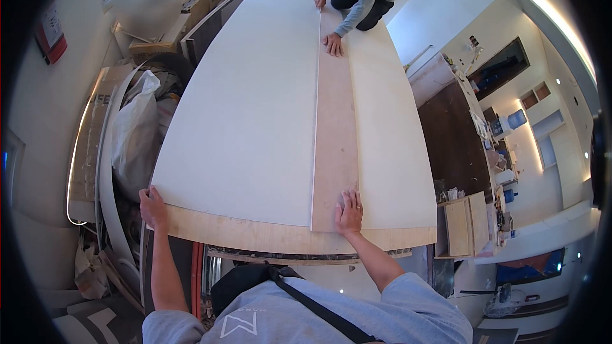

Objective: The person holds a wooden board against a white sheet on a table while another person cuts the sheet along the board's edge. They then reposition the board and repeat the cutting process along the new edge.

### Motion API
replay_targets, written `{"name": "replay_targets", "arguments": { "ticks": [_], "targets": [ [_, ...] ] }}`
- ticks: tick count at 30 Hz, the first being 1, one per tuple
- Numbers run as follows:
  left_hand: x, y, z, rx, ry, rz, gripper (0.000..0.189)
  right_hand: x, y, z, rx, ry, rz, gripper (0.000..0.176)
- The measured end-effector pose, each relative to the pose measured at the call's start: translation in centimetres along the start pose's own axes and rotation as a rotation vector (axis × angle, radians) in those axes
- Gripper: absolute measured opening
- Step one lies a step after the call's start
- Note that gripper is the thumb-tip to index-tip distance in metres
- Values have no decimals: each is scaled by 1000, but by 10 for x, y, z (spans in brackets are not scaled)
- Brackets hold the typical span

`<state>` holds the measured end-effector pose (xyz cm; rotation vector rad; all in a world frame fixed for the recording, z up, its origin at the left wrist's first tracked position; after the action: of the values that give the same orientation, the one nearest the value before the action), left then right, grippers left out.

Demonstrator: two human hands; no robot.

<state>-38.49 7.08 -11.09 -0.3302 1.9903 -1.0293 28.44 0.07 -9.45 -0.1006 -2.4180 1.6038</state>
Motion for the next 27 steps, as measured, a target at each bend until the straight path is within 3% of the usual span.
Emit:
{"name": "replay_targets", "arguments": {
  "ticks": [27],
  "targets": [
    [1,3,-1,26,8,-11,38,-2,0,0,-12,12,15,50]
  ]
}}
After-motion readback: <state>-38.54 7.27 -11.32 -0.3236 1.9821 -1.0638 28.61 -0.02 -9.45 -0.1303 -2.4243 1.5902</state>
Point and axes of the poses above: each hand's wrist, its own z-axis away from the middle knuckle, its own y-axis out of the palm, x = y × z, the point moved 10 cm from there along -z, towards the middle knuckle, and after that the axes turned 13 degrees about -x, right-handed, at the moved point
